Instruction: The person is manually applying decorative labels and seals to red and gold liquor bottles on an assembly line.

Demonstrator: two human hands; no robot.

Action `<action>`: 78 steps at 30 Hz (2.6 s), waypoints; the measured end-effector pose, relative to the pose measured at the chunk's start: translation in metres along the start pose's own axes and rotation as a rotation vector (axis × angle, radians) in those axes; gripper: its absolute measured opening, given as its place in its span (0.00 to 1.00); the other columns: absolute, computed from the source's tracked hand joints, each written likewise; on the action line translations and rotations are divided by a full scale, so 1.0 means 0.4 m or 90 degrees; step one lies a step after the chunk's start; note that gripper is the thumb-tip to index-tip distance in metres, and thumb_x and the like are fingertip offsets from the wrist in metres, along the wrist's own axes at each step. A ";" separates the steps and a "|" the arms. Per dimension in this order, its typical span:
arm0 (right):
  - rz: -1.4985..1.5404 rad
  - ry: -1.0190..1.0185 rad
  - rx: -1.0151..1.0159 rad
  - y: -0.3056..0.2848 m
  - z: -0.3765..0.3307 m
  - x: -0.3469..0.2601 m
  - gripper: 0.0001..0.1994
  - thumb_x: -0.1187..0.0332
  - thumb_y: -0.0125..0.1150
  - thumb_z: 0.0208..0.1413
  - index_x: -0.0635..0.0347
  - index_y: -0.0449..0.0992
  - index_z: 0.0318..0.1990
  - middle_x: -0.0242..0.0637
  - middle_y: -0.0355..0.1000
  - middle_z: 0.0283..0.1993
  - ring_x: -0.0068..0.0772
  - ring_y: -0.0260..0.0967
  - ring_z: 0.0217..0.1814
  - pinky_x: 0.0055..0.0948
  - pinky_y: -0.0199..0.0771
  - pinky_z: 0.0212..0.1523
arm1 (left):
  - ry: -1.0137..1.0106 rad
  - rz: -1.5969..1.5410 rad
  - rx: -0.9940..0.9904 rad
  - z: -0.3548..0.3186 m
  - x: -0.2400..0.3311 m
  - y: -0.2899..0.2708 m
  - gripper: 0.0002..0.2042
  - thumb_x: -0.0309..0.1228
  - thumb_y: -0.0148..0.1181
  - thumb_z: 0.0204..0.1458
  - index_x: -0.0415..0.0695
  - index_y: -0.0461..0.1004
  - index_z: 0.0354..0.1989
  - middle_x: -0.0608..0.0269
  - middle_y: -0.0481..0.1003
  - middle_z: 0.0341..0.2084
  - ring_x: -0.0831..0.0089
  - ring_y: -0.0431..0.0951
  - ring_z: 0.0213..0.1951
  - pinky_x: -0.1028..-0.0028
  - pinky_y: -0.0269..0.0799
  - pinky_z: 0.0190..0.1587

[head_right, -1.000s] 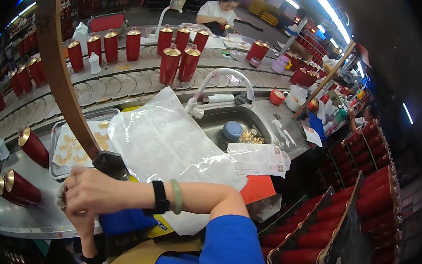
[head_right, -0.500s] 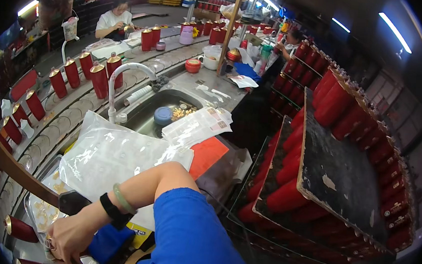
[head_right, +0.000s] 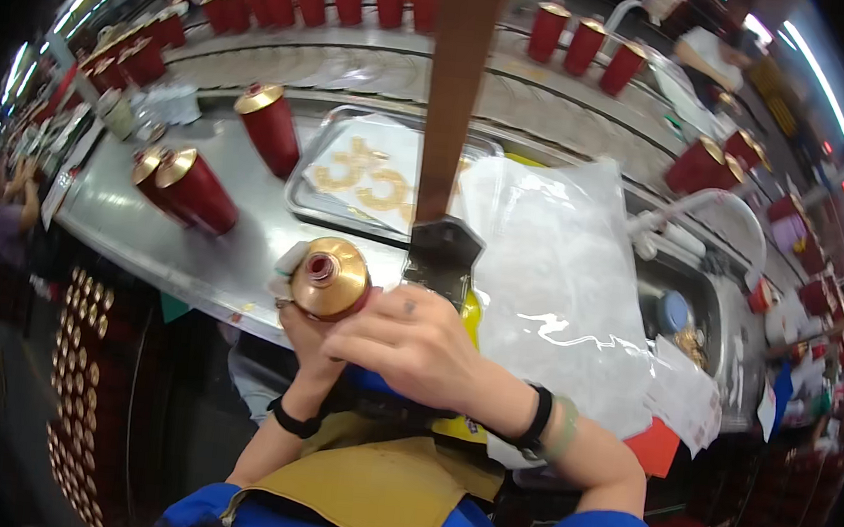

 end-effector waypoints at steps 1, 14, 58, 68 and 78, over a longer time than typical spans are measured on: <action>0.038 -0.018 -0.008 -0.002 0.009 -0.013 0.11 0.71 0.71 0.49 0.49 0.85 0.42 0.27 0.81 0.37 0.34 0.76 0.38 0.33 0.77 0.41 | 0.033 0.094 0.037 0.006 0.014 0.002 0.45 0.31 0.87 0.37 0.37 0.65 0.65 0.57 0.74 0.57 0.69 0.78 0.55 0.66 0.75 0.60; 0.094 0.283 -0.140 0.030 0.161 0.191 0.11 0.74 0.67 0.58 0.61 0.80 0.48 0.47 0.80 0.42 0.54 0.77 0.46 0.43 0.77 0.48 | -0.071 -0.079 -0.100 0.047 0.050 -0.054 0.44 0.36 0.87 0.35 0.38 0.70 0.63 0.54 0.81 0.53 0.64 0.85 0.52 0.67 0.79 0.57; -0.021 -0.076 -0.132 -0.048 0.077 0.012 0.13 0.72 0.71 0.39 0.48 0.85 0.37 0.20 0.82 0.37 0.26 0.75 0.37 0.30 0.71 0.43 | 0.124 -0.079 -0.122 0.057 0.035 -0.071 0.40 0.30 0.83 0.36 0.41 0.70 0.63 0.55 0.65 0.60 0.58 0.73 0.61 0.64 0.73 0.63; -0.078 0.006 -0.094 -0.074 0.053 0.047 0.09 0.71 0.70 0.44 0.47 0.84 0.35 0.22 0.82 0.37 0.27 0.76 0.38 0.32 0.72 0.49 | 0.052 -0.127 -0.181 0.073 0.031 -0.081 0.45 0.32 0.85 0.34 0.41 0.66 0.65 0.57 0.65 0.54 0.60 0.74 0.58 0.62 0.74 0.62; -0.040 -0.007 -0.069 -0.054 0.033 0.058 0.12 0.74 0.73 0.41 0.49 0.85 0.36 0.23 0.83 0.39 0.29 0.76 0.39 0.34 0.73 0.45 | 0.096 -0.078 -0.193 0.081 0.012 -0.097 0.44 0.30 0.84 0.34 0.42 0.68 0.65 0.57 0.69 0.54 0.60 0.75 0.57 0.62 0.73 0.62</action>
Point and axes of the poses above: each hand's wrist, its own z-axis towards the middle knuckle, its own y-axis out of the palm, x = y × z, the point moved 1 cm from there along z, towards the middle knuckle
